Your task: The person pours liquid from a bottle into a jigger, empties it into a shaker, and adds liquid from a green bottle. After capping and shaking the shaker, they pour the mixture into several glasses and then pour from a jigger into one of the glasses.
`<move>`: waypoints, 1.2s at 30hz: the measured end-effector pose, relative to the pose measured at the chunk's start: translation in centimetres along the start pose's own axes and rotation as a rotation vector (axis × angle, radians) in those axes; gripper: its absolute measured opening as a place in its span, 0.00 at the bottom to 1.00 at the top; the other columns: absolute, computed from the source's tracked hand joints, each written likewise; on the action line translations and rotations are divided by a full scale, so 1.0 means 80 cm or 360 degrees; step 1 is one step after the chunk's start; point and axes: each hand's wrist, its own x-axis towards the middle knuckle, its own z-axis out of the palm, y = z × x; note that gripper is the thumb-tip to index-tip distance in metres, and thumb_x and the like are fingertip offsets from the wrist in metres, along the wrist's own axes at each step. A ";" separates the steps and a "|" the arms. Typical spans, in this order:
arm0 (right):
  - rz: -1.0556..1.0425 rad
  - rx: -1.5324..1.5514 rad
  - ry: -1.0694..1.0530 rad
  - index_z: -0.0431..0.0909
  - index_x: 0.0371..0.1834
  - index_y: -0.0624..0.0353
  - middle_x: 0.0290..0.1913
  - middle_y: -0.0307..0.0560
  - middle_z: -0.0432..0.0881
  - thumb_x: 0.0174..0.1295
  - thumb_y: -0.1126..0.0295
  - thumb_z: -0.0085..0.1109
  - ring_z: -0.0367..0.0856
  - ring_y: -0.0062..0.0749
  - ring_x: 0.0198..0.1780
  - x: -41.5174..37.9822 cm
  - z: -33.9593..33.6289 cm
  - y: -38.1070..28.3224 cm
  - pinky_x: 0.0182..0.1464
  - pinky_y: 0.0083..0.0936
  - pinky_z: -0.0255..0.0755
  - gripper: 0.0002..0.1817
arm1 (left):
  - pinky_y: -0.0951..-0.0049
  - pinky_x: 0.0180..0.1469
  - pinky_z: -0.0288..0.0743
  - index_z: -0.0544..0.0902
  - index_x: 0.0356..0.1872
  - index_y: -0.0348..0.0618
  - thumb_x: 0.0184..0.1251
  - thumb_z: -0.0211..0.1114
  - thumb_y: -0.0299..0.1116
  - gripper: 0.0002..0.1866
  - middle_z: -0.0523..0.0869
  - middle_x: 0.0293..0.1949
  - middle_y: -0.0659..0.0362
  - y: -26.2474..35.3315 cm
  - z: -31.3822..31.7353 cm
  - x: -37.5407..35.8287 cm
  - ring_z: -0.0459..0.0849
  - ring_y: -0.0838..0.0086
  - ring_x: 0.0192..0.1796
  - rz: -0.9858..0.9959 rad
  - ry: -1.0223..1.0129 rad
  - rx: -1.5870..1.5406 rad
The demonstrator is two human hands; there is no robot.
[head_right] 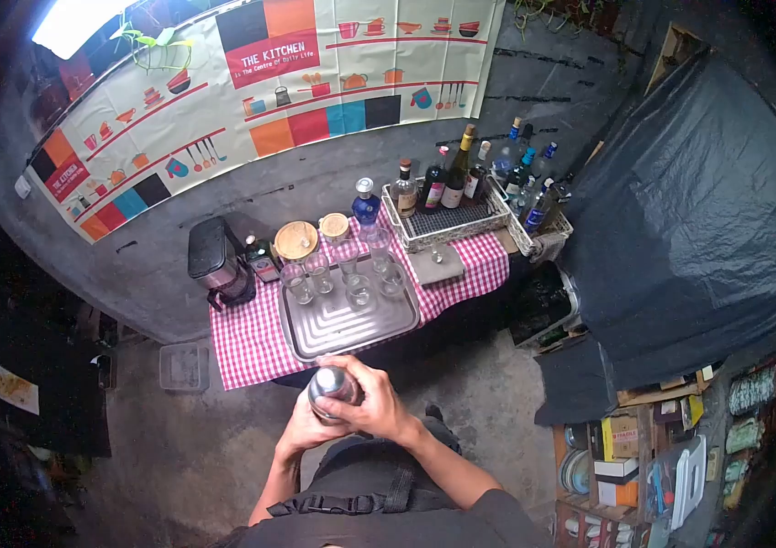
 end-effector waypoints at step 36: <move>-0.0419 -0.0479 -0.0489 0.75 0.67 0.62 0.67 0.60 0.80 0.55 0.62 0.81 0.76 0.49 0.73 -0.012 -0.125 -0.018 0.75 0.42 0.67 0.37 | 0.68 0.64 0.78 0.74 0.68 0.37 0.48 0.87 0.31 0.44 0.85 0.56 0.57 -0.021 0.100 0.040 0.83 0.74 0.59 0.0168 0.0206 0.0138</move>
